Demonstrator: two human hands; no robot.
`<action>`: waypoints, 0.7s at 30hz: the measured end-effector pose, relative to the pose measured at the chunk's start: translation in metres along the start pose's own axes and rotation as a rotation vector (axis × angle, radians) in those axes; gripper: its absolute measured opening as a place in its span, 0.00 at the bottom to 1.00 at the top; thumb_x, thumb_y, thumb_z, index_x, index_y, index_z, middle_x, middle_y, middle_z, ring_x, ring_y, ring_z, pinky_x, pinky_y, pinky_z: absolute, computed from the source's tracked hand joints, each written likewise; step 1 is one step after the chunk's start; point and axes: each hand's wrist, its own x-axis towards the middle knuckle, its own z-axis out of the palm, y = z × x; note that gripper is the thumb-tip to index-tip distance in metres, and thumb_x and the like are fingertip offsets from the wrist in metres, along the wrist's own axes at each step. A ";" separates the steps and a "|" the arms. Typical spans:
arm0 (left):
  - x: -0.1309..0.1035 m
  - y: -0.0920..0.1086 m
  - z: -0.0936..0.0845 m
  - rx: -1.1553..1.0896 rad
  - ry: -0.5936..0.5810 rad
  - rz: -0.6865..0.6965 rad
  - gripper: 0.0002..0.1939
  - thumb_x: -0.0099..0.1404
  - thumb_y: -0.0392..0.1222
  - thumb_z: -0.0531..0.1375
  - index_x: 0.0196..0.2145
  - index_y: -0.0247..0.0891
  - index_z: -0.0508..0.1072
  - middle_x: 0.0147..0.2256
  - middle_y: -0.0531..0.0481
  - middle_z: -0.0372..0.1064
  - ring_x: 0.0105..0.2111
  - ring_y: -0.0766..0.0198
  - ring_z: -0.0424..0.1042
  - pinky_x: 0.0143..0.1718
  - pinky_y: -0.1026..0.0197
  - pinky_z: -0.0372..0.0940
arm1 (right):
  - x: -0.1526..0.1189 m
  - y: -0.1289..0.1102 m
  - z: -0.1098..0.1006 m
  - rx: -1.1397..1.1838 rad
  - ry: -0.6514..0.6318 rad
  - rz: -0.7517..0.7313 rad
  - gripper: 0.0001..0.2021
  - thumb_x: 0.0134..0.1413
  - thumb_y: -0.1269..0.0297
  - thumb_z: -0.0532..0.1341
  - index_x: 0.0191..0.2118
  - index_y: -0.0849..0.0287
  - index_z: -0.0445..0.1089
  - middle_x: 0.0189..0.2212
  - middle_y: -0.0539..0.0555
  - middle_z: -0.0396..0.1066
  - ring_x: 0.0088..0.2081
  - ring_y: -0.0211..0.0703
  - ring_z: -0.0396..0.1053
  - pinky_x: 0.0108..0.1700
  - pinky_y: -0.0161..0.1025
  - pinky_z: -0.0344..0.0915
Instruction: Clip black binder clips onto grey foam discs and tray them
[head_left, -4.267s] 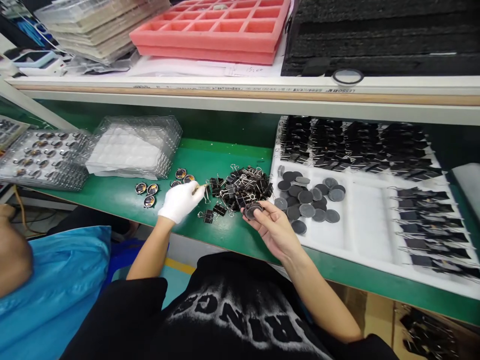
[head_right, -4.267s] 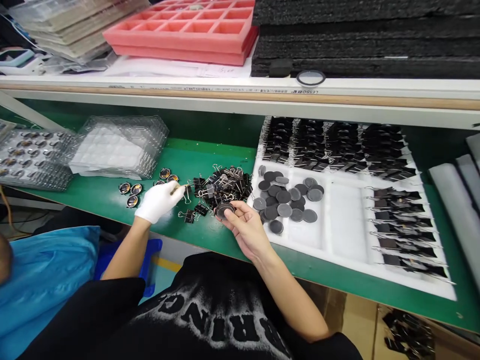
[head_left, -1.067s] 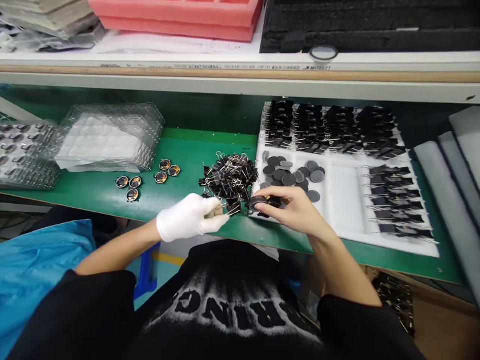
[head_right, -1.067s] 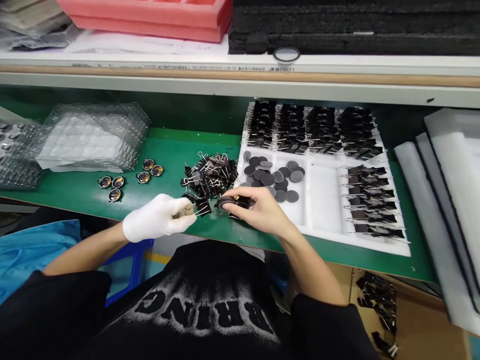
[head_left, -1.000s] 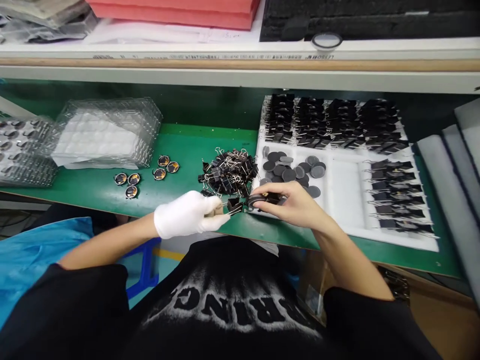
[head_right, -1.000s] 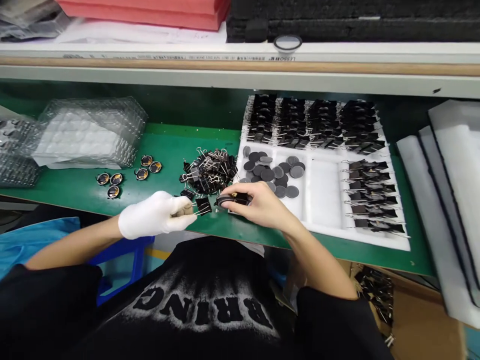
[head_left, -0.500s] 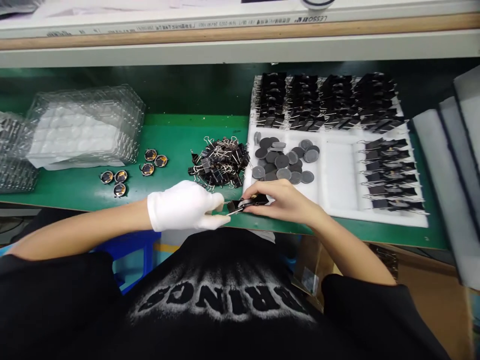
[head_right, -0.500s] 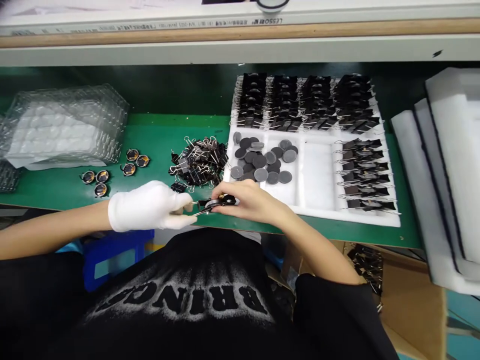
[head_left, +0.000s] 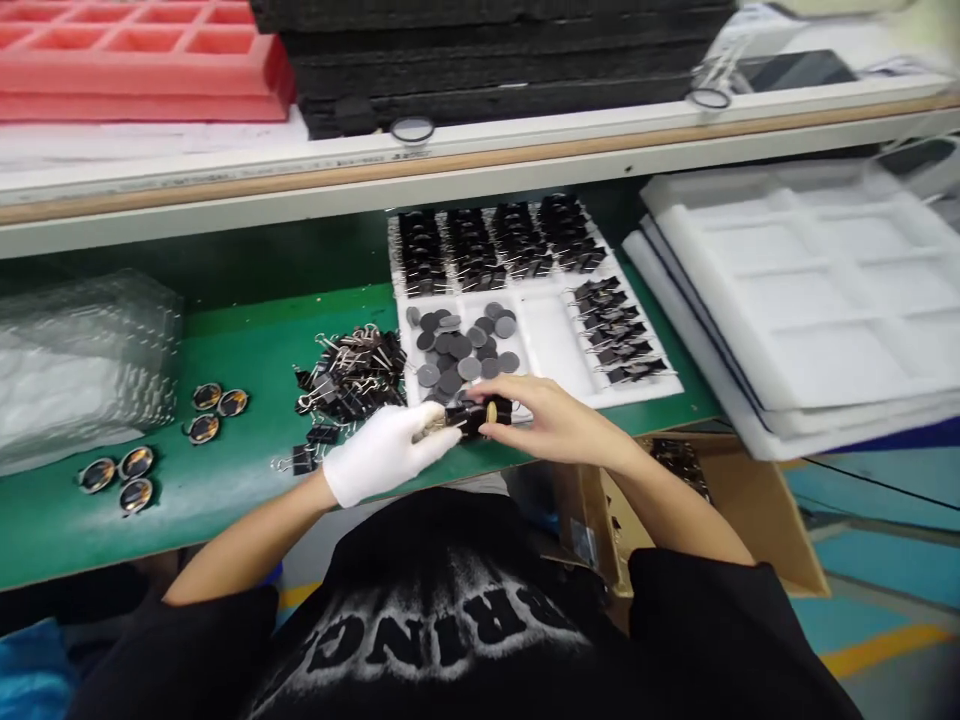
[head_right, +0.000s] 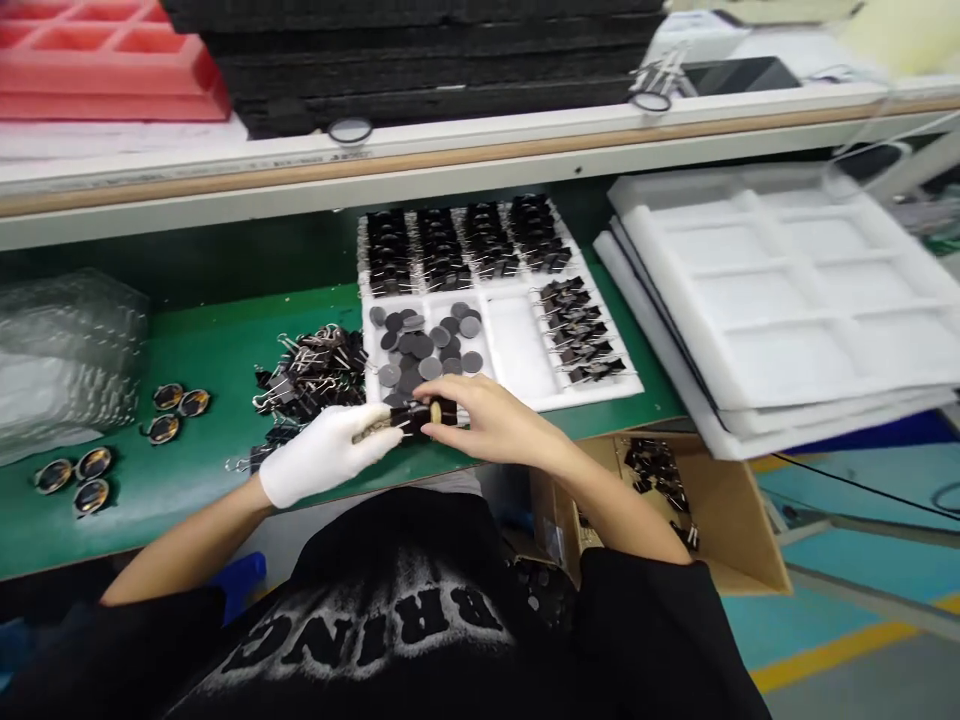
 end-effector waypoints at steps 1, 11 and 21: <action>0.005 0.000 0.004 0.044 -0.014 0.057 0.16 0.75 0.52 0.57 0.33 0.40 0.69 0.24 0.58 0.64 0.24 0.68 0.63 0.28 0.63 0.53 | -0.003 0.003 -0.004 0.027 -0.057 0.031 0.17 0.64 0.58 0.67 0.56 0.52 0.76 0.48 0.55 0.82 0.49 0.52 0.80 0.49 0.45 0.74; 0.035 0.009 0.024 0.498 0.118 0.209 0.28 0.77 0.60 0.53 0.63 0.37 0.70 0.40 0.44 0.77 0.34 0.55 0.76 0.33 0.58 0.64 | 0.007 0.031 -0.044 -0.246 -0.101 0.110 0.11 0.57 0.73 0.66 0.45 0.54 0.78 0.39 0.52 0.83 0.40 0.48 0.80 0.41 0.40 0.70; -0.018 -0.025 0.065 0.305 0.238 0.376 0.18 0.78 0.47 0.53 0.58 0.38 0.72 0.47 0.43 0.81 0.44 0.54 0.81 0.46 0.53 0.74 | 0.082 0.149 -0.129 -0.557 0.221 0.285 0.13 0.60 0.71 0.65 0.50 0.63 0.78 0.52 0.65 0.80 0.53 0.59 0.76 0.58 0.55 0.67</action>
